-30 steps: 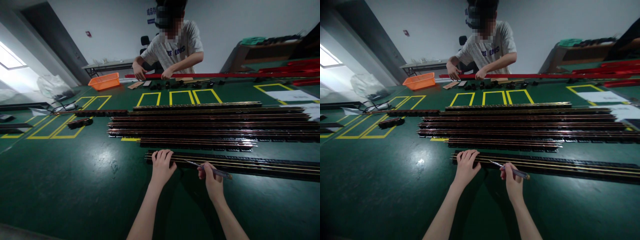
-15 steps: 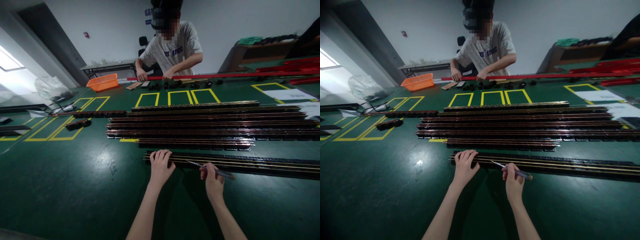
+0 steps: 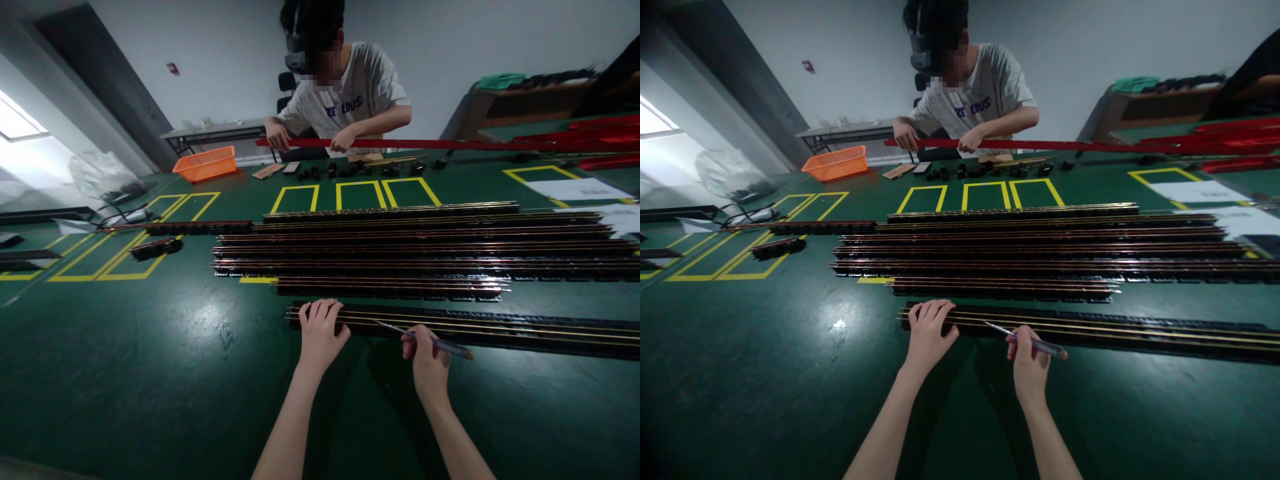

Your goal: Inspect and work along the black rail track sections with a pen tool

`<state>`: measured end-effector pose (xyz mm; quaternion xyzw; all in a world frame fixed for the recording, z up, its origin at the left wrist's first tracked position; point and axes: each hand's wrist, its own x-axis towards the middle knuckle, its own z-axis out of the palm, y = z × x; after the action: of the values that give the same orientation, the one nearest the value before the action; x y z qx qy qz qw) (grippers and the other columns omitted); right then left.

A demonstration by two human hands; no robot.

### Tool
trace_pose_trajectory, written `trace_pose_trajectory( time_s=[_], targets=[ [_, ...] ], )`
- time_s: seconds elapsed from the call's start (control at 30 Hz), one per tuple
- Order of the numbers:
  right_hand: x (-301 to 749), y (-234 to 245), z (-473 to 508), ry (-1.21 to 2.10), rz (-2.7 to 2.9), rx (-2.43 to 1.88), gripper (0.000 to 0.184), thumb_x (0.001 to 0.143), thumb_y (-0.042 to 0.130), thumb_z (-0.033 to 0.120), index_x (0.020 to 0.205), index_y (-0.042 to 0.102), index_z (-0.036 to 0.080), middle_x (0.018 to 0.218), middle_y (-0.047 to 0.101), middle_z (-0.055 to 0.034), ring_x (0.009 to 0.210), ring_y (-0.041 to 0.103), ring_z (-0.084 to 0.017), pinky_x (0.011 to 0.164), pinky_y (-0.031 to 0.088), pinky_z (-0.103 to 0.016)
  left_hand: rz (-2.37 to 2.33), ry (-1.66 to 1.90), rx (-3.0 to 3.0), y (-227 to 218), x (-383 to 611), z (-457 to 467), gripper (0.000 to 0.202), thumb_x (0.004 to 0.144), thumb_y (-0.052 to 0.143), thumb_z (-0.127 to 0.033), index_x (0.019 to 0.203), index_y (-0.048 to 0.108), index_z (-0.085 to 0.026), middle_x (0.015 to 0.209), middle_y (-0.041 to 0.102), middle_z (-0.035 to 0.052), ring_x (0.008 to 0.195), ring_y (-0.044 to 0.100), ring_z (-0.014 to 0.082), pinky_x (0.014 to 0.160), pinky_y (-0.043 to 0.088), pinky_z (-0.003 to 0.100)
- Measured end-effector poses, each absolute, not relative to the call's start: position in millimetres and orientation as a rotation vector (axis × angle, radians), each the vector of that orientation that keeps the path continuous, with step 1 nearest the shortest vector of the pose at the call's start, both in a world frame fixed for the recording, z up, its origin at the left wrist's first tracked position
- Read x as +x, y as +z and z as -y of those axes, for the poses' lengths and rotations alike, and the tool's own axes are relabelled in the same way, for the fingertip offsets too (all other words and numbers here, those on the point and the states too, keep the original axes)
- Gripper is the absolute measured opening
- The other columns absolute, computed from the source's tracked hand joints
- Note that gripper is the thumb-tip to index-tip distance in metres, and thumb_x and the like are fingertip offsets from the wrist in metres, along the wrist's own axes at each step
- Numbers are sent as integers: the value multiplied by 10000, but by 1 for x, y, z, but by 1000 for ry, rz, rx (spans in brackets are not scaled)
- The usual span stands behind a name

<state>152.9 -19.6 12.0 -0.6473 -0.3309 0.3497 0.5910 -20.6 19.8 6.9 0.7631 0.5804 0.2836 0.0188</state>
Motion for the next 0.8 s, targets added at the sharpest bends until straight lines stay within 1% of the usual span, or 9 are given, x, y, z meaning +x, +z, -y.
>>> trace_pose_trajectory(
  time_s=[0.27, 0.5, 0.8],
  targets=[
    [151, 16, 20, 876, 791, -1476, 442, 749, 531, 599, 605, 570, 183, 494, 518, 11, 435, 466, -113, 421, 369, -236, -1823, 856, 2362, 11, -24, -19, 250, 753, 553, -210, 1001, 578, -216, 1053, 641, 36, 1036, 541, 227, 987, 304, 474],
    [151, 14, 20, 958, 903, -1441, 403, 765, 550, 547, 597, 587, 183, 492, 512, 15, 459, 470, -111, 455, 378, -225, -1844, 834, 2333, 14, -32, -19, 250, 742, 549, -188, 989, 577, -212, 1052, 641, 38, 1037, 538, 229, 990, 285, 477],
    [152, 15, 19, 989, 1024, -1385, 375, 772, 557, 514, 611, 617, 181, 505, 518, 6, 468, 480, -120, 448, 381, -228, -1861, 816, 2376, 12, -38, -19, 272, 755, 532, -181, 1022, 572, -215, 1070, 636, 34, 1046, 538, 223, 1006, 273, 483]
  ],
)
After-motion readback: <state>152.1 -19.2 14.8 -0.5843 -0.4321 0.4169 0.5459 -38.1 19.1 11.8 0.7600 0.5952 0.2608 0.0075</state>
